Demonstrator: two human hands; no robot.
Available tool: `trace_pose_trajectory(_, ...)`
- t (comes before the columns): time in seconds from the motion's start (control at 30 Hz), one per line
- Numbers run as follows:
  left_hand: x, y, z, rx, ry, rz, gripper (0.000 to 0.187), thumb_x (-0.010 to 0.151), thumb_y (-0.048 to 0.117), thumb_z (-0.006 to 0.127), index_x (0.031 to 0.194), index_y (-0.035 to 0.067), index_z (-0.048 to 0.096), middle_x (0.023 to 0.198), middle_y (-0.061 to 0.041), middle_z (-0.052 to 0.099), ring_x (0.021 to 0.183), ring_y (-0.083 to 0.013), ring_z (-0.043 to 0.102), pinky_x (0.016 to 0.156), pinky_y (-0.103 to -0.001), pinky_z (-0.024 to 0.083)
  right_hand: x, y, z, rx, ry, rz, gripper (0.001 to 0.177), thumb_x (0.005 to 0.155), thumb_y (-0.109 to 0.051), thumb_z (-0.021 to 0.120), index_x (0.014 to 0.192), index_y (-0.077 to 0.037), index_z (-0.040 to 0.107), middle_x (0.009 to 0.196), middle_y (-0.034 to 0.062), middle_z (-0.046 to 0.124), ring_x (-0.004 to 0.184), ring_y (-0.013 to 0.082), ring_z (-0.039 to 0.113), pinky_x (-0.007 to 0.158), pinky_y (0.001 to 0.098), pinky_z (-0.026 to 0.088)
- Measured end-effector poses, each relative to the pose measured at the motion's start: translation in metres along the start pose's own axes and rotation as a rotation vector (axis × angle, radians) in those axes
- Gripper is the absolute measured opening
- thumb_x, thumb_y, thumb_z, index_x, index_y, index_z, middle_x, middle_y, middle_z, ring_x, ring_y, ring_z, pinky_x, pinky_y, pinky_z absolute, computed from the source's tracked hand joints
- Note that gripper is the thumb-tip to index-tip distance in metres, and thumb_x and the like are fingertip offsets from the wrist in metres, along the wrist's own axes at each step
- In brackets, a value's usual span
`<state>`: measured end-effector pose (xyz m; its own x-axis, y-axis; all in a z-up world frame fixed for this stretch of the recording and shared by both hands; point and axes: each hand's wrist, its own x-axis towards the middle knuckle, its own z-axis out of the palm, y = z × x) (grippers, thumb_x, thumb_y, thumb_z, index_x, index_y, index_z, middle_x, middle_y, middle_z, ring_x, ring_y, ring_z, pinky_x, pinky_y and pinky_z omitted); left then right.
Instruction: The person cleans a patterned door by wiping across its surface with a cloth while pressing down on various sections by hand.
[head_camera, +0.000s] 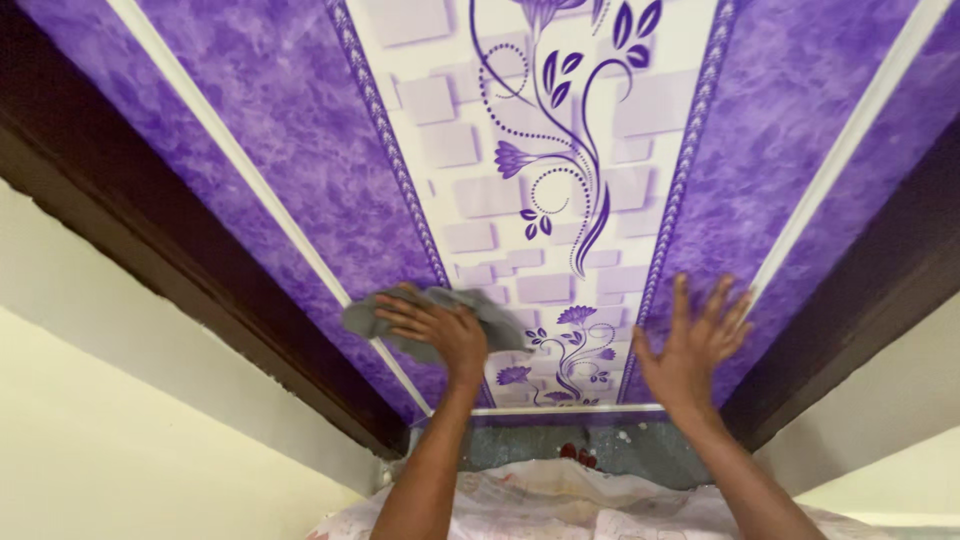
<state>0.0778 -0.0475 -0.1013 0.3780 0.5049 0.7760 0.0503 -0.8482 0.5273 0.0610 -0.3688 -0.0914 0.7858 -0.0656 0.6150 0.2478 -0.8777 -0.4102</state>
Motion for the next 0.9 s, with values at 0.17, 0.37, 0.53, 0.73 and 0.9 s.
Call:
trace_pose_trajectory(0.17, -0.043, 0.121, 0.025, 0.121, -0.245, 0.275, 0.111, 0.096, 0.072, 0.048, 0.160, 0.007, -0.016, 0.151, -0.049, -0.026, 0.136, -0.0736, -0.024, 0.100, -0.086, -0.015, -0.030, -0.039, -0.014, 0.294, 0.091, -0.477, 0.055, 0.097, -0.032, 0.061, 0.149, -0.025, 0.046, 0.167, 0.0125, 0.029, 0.155, 0.0385, 0.021, 0.124, 0.0586, 0.019)
trace_pose_trajectory(0.37, -0.054, 0.233, 0.011, -0.028, -0.559, 0.248, 0.112, 0.100, 0.064, 0.054, 0.160, 0.002, -0.018, 0.150, -0.053, -0.027, 0.133, -0.0770, -0.028, 0.099, -0.090, -0.006, -0.022, -0.024, -0.045, 0.668, 0.142, -0.350, 0.052, 0.097, -0.011, 0.048, 0.149, -0.005, 0.048, 0.160, 0.0164, 0.043, 0.154, 0.0366, 0.033, 0.129, 0.0518, 0.020)
trace_pose_trajectory(0.53, -0.044, 0.266, -0.036, -0.061, -0.861, 0.253, 0.109, 0.097, 0.050, 0.061, 0.164, 0.008, -0.014, 0.155, -0.046, -0.033, 0.135, -0.0726, -0.034, 0.104, -0.087, -0.005, 0.001, 0.008, -0.028, 1.089, 0.057, -0.128, 0.054, 0.106, -0.021, 0.037, 0.158, -0.007, 0.040, 0.173, 0.0172, 0.024, 0.163, 0.0366, 0.014, 0.131, 0.0527, 0.010)
trace_pose_trajectory(0.73, -0.030, 0.232, -0.078, -0.227, -1.081, 0.309, 0.099, 0.093, 0.043, 0.067, 0.163, 0.018, 0.001, 0.165, -0.027, -0.024, 0.147, -0.0571, -0.029, 0.110, -0.079, 0.003, 0.002, 0.036, 0.005, 0.497, -0.032, -0.164, 0.063, 0.107, -0.044, 0.037, 0.161, -0.013, 0.031, 0.173, 0.0163, 0.004, 0.160, 0.0351, -0.001, 0.127, 0.0538, 0.001)
trace_pose_trajectory(0.9, -0.006, 0.125, -0.084, -0.099, -0.404, 0.471, 0.071, 0.102, 0.047, 0.051, 0.164, 0.020, 0.028, 0.177, -0.006, 0.008, 0.162, -0.0415, 0.006, 0.128, -0.069, 0.011, 0.005, 0.053, 0.016, 0.280, 0.028, -0.063, 0.076, 0.105, -0.055, 0.033, 0.164, -0.010, 0.019, 0.173, 0.0194, -0.001, 0.160, 0.0326, -0.005, 0.128, 0.0563, -0.003)
